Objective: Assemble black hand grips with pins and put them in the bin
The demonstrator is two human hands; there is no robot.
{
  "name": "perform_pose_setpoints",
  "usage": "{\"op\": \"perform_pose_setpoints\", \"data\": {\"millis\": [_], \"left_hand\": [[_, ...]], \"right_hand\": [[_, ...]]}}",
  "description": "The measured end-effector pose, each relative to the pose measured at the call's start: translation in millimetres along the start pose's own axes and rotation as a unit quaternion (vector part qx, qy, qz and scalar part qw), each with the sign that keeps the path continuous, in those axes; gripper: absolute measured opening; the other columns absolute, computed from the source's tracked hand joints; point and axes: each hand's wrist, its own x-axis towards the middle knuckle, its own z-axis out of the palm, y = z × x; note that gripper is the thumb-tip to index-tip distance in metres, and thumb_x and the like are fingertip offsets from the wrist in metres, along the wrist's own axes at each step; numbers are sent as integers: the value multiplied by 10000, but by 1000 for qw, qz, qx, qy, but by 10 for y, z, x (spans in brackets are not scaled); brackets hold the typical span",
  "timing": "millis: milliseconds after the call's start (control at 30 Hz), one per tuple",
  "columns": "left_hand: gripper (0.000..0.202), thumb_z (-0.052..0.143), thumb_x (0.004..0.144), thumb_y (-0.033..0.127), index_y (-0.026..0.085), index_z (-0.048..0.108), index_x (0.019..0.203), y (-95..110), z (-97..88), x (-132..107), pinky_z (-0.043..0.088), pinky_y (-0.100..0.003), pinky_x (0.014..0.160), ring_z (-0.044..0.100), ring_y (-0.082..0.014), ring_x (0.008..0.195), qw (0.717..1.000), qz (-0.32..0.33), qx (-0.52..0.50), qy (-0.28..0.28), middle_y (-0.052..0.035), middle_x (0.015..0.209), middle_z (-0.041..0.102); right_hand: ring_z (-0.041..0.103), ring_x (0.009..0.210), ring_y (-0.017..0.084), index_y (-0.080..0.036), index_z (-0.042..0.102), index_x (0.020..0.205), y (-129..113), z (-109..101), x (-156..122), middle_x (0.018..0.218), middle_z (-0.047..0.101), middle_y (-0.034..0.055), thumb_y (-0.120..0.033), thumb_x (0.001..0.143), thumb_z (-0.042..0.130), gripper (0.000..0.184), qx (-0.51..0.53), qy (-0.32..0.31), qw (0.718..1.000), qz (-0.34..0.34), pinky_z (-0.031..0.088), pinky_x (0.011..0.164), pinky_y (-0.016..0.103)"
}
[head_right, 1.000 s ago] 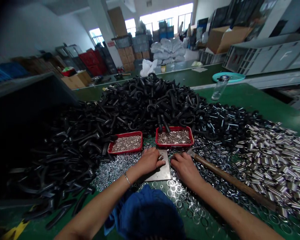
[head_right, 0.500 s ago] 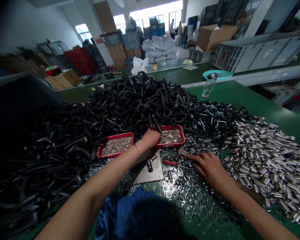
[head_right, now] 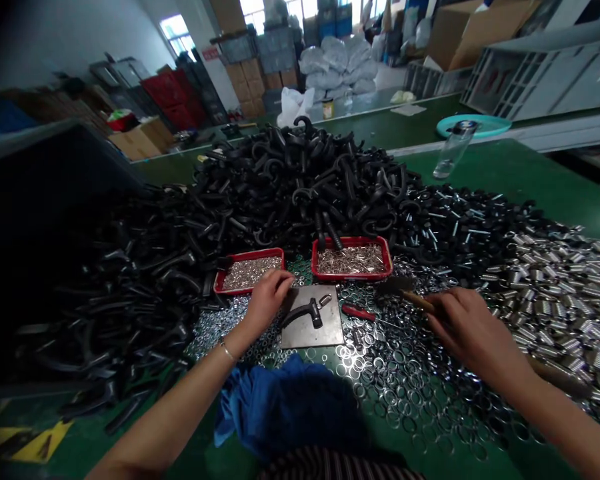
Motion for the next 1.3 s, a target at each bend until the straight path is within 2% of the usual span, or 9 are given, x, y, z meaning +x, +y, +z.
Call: {"op": "perform_pose_setpoints", "data": {"millis": [100, 233, 467, 700, 900, 1033, 1100, 1200, 1300], "left_hand": [[27, 638, 893, 212, 188, 628, 889, -56, -62, -186, 456, -268, 758, 602, -156, 786, 998, -50, -35, -33, -9, 832, 641], [177, 654, 895, 307, 179, 598, 786, 38, 75, -200, 426, -249, 696, 588, -147, 731, 994, -70, -28, -79, -3, 789, 636], [249, 555, 962, 363, 167, 615, 820, 152, 301, -75, 431, -289, 726, 637, -206, 815, 978, -49, 155, -130, -62, 855, 682], [262, 534, 972, 362, 137, 636, 883, 138, 388, -44, 457, -318, 733, 655, -235, 839, 952, 19, 264, -156, -97, 885, 692], [274, 548, 961, 387, 132, 634, 915, 203, 308, 51, 442, -414, 888, 623, -265, 921, 909, 221, 285, -211, -106, 893, 661], [849, 668, 755, 697, 78, 501, 1310, 204, 204, -114, 403, -520, 999, 552, -360, 1130, 949, 127, 225, -178, -192, 1179, 616], [1029, 738, 719, 650, 103, 304, 1476, 165, 204, -270, 366, -549, 1058, 502, -375, 1230, 968, 70, 166, -175, -210, 1325, 547], [1022, 786, 753, 467, 143, 194, 1522, 89, 268, -453, 334, -557, 1105, 439, -377, 1329, 978, 22, 100, -182, -218, 1443, 458], [1024, 800, 749, 400, 162, 181, 1528, 31, 331, -500, 306, -569, 1130, 397, -386, 1368, 982, 18, 62, -178, -211, 1476, 426]], "right_hand": [[632, 685, 245, -211, 648, 1094, -221, -48, 7, 822, 676, 122, -526, 921, 520, 381, 132, -93, 982, 96, 491, 606, 382], [579, 487, 177, -251, 614, 1281, -644, 18, 61, 683, 663, 34, -594, 881, 550, 531, 308, -222, 904, 197, 427, 421, 295], [532, 483, 123, -233, 666, 1212, -929, 180, 218, 721, 676, 17, -563, 859, 610, 487, 336, -172, 912, 162, 365, 411, 238], [483, 435, 106, -227, 582, 1260, -942, 310, 273, 736, 643, 9, -596, 880, 577, 530, 435, -190, 850, 227, 337, 351, 225], [602, 542, 153, -223, 599, 1279, -913, 313, 302, 778, 700, 33, -556, 937, 519, 484, 353, -191, 902, 156, 462, 457, 262], [704, 953, 234, -254, 605, 1310, -1024, 210, 359, 1146, 732, 74, -484, 981, 478, 421, 274, -131, 952, 50, 555, 823, 351], [677, 1075, 249, -266, 576, 1350, -1122, 195, 392, 1261, 691, 72, -448, 998, 450, 416, 250, -93, 964, 10, 526, 926, 377], [672, 1088, 279, -252, 557, 1366, -1215, 294, 463, 1305, 664, 95, -418, 1005, 421, 421, 195, -109, 974, -30, 521, 930, 417], [711, 903, 281, -206, 601, 1281, -1169, 459, 552, 1122, 727, 129, -420, 1011, 394, 402, 145, -185, 972, -9, 550, 802, 409]]}}
